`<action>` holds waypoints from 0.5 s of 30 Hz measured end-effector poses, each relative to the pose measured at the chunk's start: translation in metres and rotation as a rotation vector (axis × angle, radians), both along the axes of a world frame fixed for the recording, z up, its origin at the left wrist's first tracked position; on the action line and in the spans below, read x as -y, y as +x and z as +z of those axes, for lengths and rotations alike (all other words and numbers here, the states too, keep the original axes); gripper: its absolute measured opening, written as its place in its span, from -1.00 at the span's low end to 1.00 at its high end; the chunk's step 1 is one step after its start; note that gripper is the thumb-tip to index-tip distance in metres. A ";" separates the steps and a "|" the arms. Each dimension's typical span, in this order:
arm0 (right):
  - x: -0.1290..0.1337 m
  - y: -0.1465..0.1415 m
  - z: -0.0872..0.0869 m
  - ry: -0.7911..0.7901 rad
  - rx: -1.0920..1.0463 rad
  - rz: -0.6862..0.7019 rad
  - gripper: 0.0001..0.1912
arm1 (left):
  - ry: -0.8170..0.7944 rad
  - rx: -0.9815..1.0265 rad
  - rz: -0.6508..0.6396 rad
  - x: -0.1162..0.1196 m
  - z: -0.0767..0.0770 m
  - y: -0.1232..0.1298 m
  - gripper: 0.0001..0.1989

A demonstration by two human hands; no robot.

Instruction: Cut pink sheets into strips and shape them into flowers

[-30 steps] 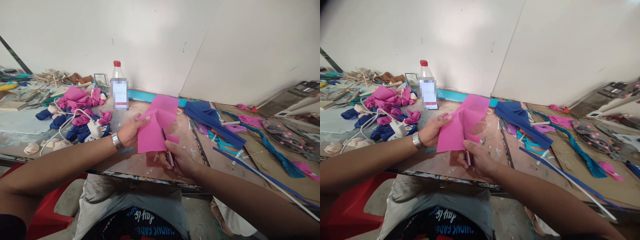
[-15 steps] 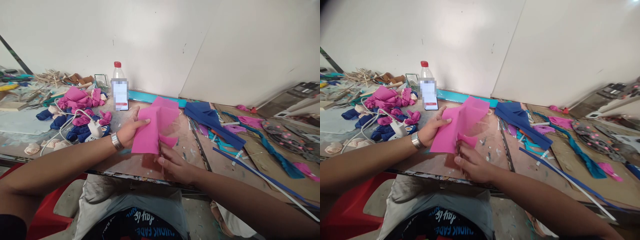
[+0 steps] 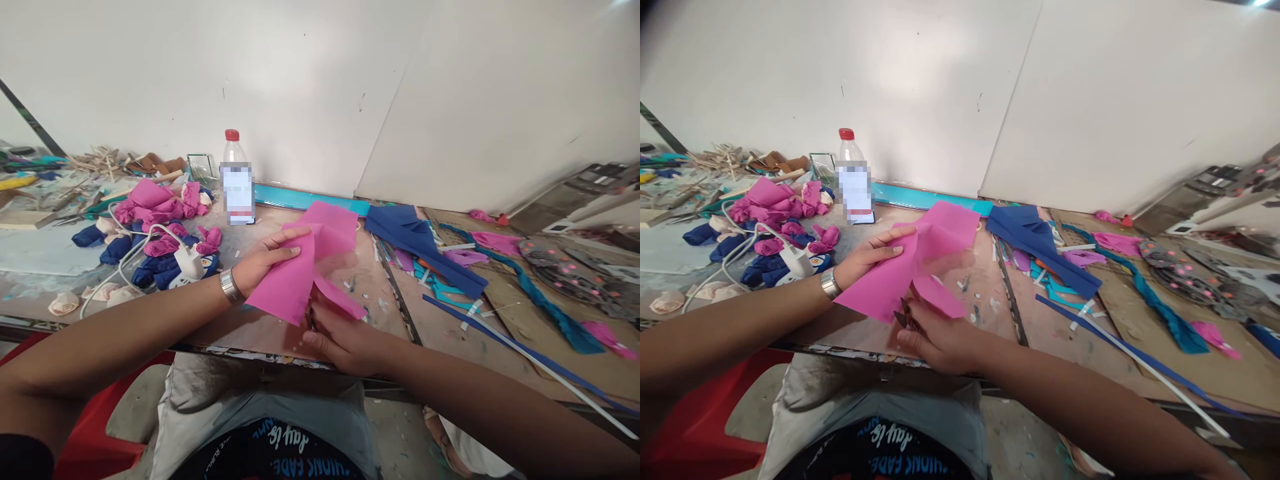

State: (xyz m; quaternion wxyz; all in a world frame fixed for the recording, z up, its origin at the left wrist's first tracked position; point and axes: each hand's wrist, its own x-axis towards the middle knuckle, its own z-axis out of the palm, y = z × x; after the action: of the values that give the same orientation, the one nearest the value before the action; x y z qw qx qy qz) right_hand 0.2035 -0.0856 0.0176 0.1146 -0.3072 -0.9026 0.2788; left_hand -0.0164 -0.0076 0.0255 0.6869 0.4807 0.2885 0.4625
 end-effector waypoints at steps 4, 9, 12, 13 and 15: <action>0.002 0.006 -0.005 0.061 -0.057 -0.095 -0.39 | -0.039 0.064 0.000 0.002 0.001 0.003 -0.53; 0.001 0.004 -0.005 0.122 -0.303 -0.033 -0.62 | -0.085 0.178 0.024 0.001 -0.007 0.010 -0.59; -0.001 0.000 -0.004 -0.072 -0.403 -0.060 -0.65 | -0.098 0.176 0.060 0.000 -0.011 0.012 -0.56; -0.001 -0.001 -0.004 -0.110 -0.436 -0.082 -0.64 | -0.102 0.161 0.072 0.000 -0.011 0.012 -0.53; -0.003 -0.002 -0.006 -0.129 -0.481 -0.143 -0.62 | -0.096 0.124 0.093 0.000 -0.010 0.012 -0.48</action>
State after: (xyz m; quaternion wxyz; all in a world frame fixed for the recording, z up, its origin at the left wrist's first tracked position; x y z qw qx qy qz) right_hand 0.2013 -0.0831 0.0119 0.3254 -0.3020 -0.8058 0.3919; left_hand -0.0048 -0.0074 0.0156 0.7034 0.4037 0.2894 0.5085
